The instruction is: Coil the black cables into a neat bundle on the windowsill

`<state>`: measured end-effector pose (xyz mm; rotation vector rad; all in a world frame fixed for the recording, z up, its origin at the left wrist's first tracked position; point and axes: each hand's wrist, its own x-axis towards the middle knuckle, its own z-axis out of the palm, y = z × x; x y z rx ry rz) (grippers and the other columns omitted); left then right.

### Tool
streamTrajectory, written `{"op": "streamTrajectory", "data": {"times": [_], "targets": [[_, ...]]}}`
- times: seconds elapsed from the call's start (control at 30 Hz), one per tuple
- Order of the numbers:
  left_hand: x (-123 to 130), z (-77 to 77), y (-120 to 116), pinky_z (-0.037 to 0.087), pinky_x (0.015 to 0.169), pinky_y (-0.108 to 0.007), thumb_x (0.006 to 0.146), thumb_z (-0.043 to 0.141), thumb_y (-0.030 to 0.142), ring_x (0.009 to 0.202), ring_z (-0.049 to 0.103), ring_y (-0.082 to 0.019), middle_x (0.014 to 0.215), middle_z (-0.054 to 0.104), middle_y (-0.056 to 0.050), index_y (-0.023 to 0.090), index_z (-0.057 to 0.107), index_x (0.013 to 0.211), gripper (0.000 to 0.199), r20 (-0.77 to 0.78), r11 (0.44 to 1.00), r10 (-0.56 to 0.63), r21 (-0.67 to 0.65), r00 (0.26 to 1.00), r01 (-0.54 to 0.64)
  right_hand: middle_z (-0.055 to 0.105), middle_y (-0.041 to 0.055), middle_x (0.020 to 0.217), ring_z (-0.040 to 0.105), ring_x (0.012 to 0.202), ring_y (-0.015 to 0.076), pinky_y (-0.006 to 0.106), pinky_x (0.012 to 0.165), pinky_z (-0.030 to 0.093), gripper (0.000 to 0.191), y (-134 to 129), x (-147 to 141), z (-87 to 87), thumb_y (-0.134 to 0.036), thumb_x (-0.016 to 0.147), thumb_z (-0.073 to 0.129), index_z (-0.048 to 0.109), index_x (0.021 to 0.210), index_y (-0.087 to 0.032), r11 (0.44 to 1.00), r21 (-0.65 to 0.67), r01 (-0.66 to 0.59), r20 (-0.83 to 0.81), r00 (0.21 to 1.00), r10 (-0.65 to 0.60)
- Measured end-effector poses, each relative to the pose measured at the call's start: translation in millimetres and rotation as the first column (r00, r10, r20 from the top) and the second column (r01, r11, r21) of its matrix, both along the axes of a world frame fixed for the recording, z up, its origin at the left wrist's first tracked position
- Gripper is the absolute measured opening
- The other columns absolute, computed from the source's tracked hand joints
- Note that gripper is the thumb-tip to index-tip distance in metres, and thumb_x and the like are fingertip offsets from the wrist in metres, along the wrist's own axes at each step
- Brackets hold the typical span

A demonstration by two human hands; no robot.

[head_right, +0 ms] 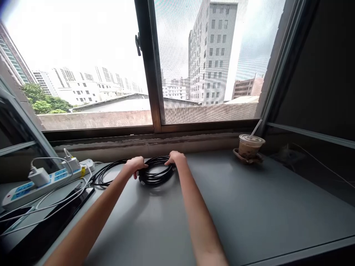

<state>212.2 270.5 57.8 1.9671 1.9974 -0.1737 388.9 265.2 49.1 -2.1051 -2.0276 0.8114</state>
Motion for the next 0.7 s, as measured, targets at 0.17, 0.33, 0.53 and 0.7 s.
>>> {"op": "streamTrajectory", "data": {"times": [0.17, 0.33, 0.53, 0.7], "targets": [[-1.3, -12.4, 7.2, 0.045, 0.063, -0.029, 0.085, 0.042, 0.043, 0.044, 0.061, -0.021, 0.040, 0.057, -0.007, 0.013, 0.061, 0.068, 0.039, -0.026, 1.000, -0.006, -0.016, 1.000, 0.005, 0.045, 0.0114, 0.129, 0.046, 0.115, 0.0249, 0.047, 0.095, 0.039, 0.046, 3.1, -13.3, -13.6, -0.035, 0.086, 0.056, 0.046, 0.126, -0.015, 0.996, 0.074, 0.050, 0.061, 0.997, -0.055], [3.3, -16.2, 13.1, 0.046, 0.067, -0.032, 0.086, 0.040, 0.045, 0.056, 0.066, -0.027, 0.038, 0.055, -0.008, 0.012, 0.062, 0.079, 0.040, -0.074, 1.000, 0.010, 0.017, 0.997, -0.008, 0.040, 0.0123, 0.133, 0.042, 0.119, 0.0269, 0.049, 0.097, 0.037, 0.052, 0.9, -19.6, -17.3, -0.040, 0.087, 0.054, 0.041, 0.131, -0.016, 0.991, 0.086, 0.100, 0.053, 0.993, -0.104], [-2.6, -17.3, 9.6, 0.043, 0.078, -0.034, 0.086, 0.037, 0.052, 0.052, 0.064, -0.023, 0.044, 0.059, -0.007, 0.013, 0.060, 0.075, 0.047, -0.038, 1.000, -0.002, 0.000, 0.999, 0.002, 0.032, 0.0124, 0.140, 0.032, 0.127, 0.0293, 0.052, 0.102, 0.029, 0.057, 7.3, -14.3, -20.1, -0.043, 0.086, 0.054, 0.037, 0.135, -0.017, 0.991, 0.106, 0.078, 0.007, 0.997, -0.079], [-10.7, -2.0, -1.2, 0.040, 0.082, -0.035, 0.080, 0.039, 0.063, 0.051, 0.064, -0.021, 0.056, 0.066, -0.007, 0.014, 0.057, 0.066, 0.054, -0.002, 0.999, 0.002, 0.044, 1.000, -0.002, 0.034, 0.0136, 0.140, 0.041, 0.121, 0.0277, 0.049, 0.098, 0.036, 0.061, 8.8, 4.4, -4.6, -0.051, 0.085, 0.052, 0.040, 0.133, -0.016, 0.999, 0.039, 0.008, -0.061, 0.998, -0.005]]}}
